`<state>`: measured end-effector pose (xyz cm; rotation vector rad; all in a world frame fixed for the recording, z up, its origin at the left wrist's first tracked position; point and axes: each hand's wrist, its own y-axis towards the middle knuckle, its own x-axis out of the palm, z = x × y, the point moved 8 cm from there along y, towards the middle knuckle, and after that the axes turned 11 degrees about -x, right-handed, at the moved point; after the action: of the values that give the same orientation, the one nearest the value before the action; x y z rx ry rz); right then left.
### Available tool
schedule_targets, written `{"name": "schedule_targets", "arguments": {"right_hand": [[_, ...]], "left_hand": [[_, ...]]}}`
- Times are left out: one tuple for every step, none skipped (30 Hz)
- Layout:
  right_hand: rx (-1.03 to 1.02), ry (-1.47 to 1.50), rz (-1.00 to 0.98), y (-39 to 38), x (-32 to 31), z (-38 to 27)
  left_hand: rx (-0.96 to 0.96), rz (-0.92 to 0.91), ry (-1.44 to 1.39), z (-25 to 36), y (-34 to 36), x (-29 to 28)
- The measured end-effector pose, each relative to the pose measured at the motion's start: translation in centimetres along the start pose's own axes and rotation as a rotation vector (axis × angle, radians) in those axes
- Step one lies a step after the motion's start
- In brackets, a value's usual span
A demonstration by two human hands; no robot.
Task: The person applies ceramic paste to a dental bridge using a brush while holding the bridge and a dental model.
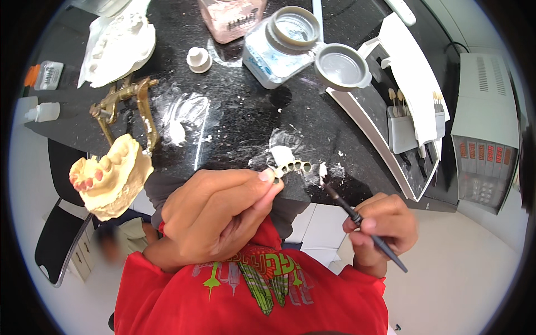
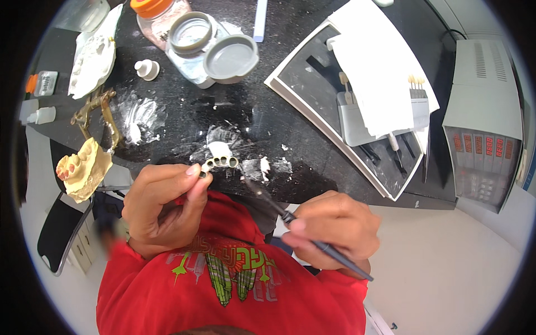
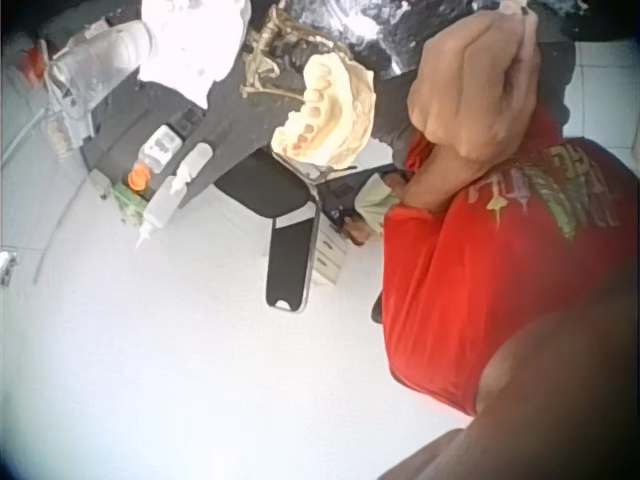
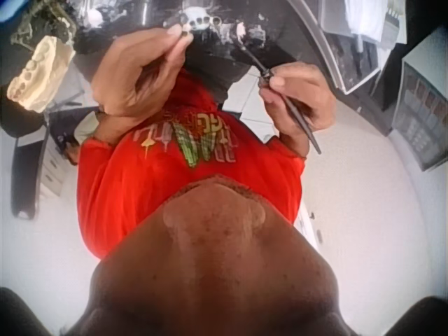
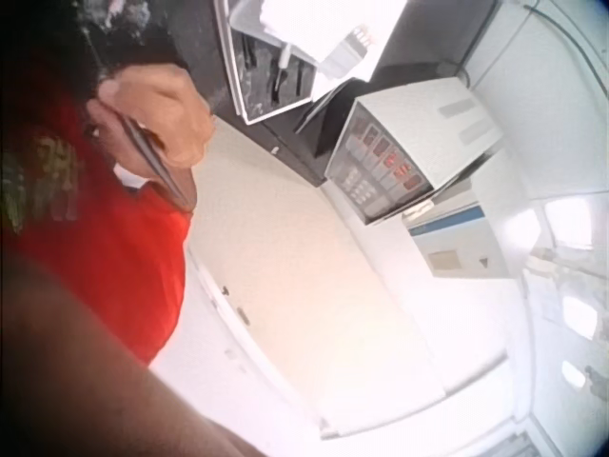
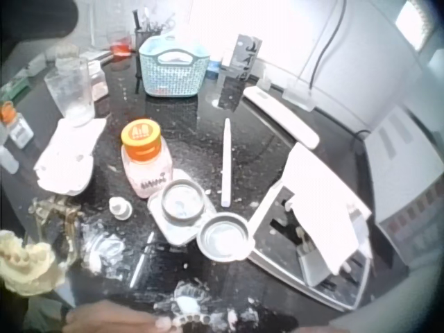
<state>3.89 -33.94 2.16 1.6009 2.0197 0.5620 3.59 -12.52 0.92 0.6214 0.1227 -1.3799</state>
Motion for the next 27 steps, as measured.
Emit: {"name": "schedule_targets", "arguments": {"right_hand": [[-0.020, -0.022, -0.066, 0.5, 0.7, -0.2], [-0.040, -0.044, -0.131, 1.2, 1.5, -0.6], [-0.060, -0.067, -0.195, 1.6, 2.4, -0.8], [-0.112, -0.110, -0.186, 1.7, 2.8, -0.9], [-0.163, -0.154, -0.174, 1.8, 3.2, -0.9], [-0.191, -0.180, -0.147, 1.9, 3.5, -0.8], [-0.219, -0.205, -0.122, 1.9, 3.7, -0.8], [-0.220, -0.223, -0.125, 1.9, 3.9, -0.7], [-0.226, -0.226, -0.131, 1.8, 4.0, -0.7], [-0.230, -0.230, -0.136, 1.7, 3.9, -0.7], [-0.234, -0.235, -0.141, 1.7, 3.9, -0.7], [-0.233, -0.238, -0.143, 1.7, 3.9, -0.7], [-0.230, -0.242, -0.143, 1.7, 3.9, -0.7], [-0.228, -0.246, -0.143, 1.7, 3.9, -0.7], [-0.229, -0.245, -0.143, 1.7, 3.9, -0.7], [-0.231, -0.245, -0.142, 1.6, 3.9, -0.7], [-0.232, -0.245, -0.141, 1.6, 3.9, -0.6], [-0.231, -0.244, -0.144, 1.6, 3.9, -0.6], [-0.230, -0.243, -0.146, 1.6, 3.9, -0.6], [-0.229, -0.242, -0.148, 1.6, 3.9, -0.6], [-0.219, -0.242, -0.139, 1.6, 3.8, -0.6], [-0.210, -0.241, -0.129, 1.5, 3.7, -0.6], [-0.201, -0.240, -0.120, 1.5, 3.7, -0.6], [-0.200, -0.242, -0.123, 1.5, 3.7, -0.6], [-0.199, -0.245, -0.126, 1.6, 3.7, -0.6], [-0.197, -0.247, -0.128, 1.6, 3.7, -0.6], [-0.199, -0.246, -0.130, 1.6, 3.8, -0.6]], "left_hand": [[-0.004, 0.003, -0.001, 0.0, 0.0, -0.1], [-0.008, 0.006, -0.002, 0.1, 0.0, -0.2], [-0.011, 0.008, -0.004, 0.2, 0.0, -0.2], [-0.003, 0.012, -0.003, 0.2, -0.1, -0.2], [0.005, 0.016, -0.003, 0.1, 0.0, -0.2], [0.013, 0.020, -0.003, 0.1, 0.0, -0.2], [0.020, 0.054, 0.003, 0.1, 0.0, -0.3], [0.026, 0.088, 0.008, 0.0, 0.0, -0.3], [0.033, 0.122, 0.013, 0.0, 0.0, -0.4], [0.042, 0.122, 0.015, 0.0, 0.0, -0.4], [0.051, 0.122, 0.016, 0.0, 0.0, -0.4], [0.060, 0.123, 0.017, 0.1, 0.0, -0.4], [0.057, 0.103, 0.013, 0.1, 0.0, -0.3], [0.054, 0.083, 0.009, 0.2, 0.0, -0.3], [0.051, 0.063, 0.004, 0.2, 0.0, -0.3], [0.051, 0.062, 0.006, 0.2, 0.1, -0.3], [0.051, 0.062, 0.009, 0.3, 0.1, -0.3], [0.052, 0.061, 0.011, 0.3, 0.1, -0.3], [0.055, 0.059, 0.014, 0.3, 0.1, -0.3], [0.058, 0.057, 0.017, 0.3, 0.1, -0.3], [0.061, 0.055, 0.021, 0.3, 0.1, -0.3], [0.059, 0.053, 0.023, 0.3, 0.1, -0.3], [0.057, 0.052, 0.025, 0.3, 0.1, -0.3], [0.055, 0.050, 0.028, 0.3, 0.1, -0.3], [0.054, 0.049, 0.027, 0.3, 0.1, -0.3], [0.053, 0.048, 0.027, 0.3, 0.1, -0.3], [0.052, 0.047, 0.027, 0.3, 0.1, -0.3]]}}
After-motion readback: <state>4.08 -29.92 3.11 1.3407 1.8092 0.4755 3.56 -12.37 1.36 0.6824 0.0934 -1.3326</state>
